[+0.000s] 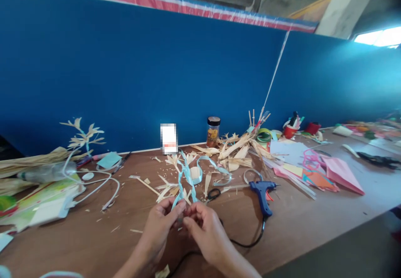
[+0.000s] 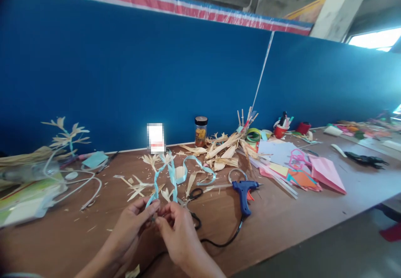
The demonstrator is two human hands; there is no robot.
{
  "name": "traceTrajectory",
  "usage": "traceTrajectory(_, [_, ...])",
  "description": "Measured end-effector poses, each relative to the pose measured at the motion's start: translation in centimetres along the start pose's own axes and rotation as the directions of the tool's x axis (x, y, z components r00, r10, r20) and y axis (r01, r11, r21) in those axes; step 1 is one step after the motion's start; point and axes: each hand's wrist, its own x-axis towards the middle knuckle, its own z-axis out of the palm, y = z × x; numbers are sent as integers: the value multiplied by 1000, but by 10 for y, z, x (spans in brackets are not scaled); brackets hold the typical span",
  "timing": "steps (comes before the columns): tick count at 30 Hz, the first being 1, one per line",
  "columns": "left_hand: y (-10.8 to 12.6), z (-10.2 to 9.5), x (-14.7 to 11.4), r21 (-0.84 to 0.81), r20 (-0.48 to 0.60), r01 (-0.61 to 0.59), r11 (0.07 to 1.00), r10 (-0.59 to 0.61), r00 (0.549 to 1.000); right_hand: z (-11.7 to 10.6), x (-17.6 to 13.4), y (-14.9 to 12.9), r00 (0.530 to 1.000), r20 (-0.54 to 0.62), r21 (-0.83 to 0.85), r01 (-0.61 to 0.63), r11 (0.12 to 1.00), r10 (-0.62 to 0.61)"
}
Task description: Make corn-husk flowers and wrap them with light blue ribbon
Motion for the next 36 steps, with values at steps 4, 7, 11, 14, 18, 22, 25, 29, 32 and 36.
traceTrajectory(4, [3, -1, -5, 67, 2, -17, 998, 17, 1000, 4, -3, 6, 1000, -24, 66, -16, 998, 18])
traceTrajectory(7, [4, -4, -6, 79, -36, -11, 997, 14, 999, 5, -4, 9, 999, -18, 93, -47, 995, 49])
traceTrajectory(11, [5, -8, -4, 111, -53, 0, 994, 6, 999, 6, -6, 11, 998, -29, 68, -57, 996, 59])
traceTrajectory(14, [6, -10, -4, 136, -51, -4, 991, 11, 999, 7, -7, 13, 998, -39, 44, -48, 998, 50])
traceTrajectory(18, [8, -8, -4, 76, -82, -4, 997, 10, 997, 9, -7, 16, 999, -39, 35, -36, 999, 38])
traceTrajectory(22, [8, -8, -2, 68, -73, -17, 998, 22, 997, 10, -7, 18, 999, -35, 37, -32, 999, 33])
traceTrajectory(25, [7, -8, 0, 96, -90, -13, 995, 22, 996, 10, -6, 18, 999, -38, 34, -30, 999, 32])
traceTrajectory(29, [8, -7, 0, 73, -124, -3, 997, 12, 992, 11, -5, 18, 999, -41, 29, -36, 999, 37])
traceTrajectory(32, [7, -7, 1, 39, -117, 15, 999, -10, 993, 12, -4, 17, 998, -47, 14, -37, 999, 38])
traceTrajectory(36, [5, -9, 5, 22, -70, 62, 998, -61, 996, 12, -3, 16, 998, -61, -53, -17, 998, 14])
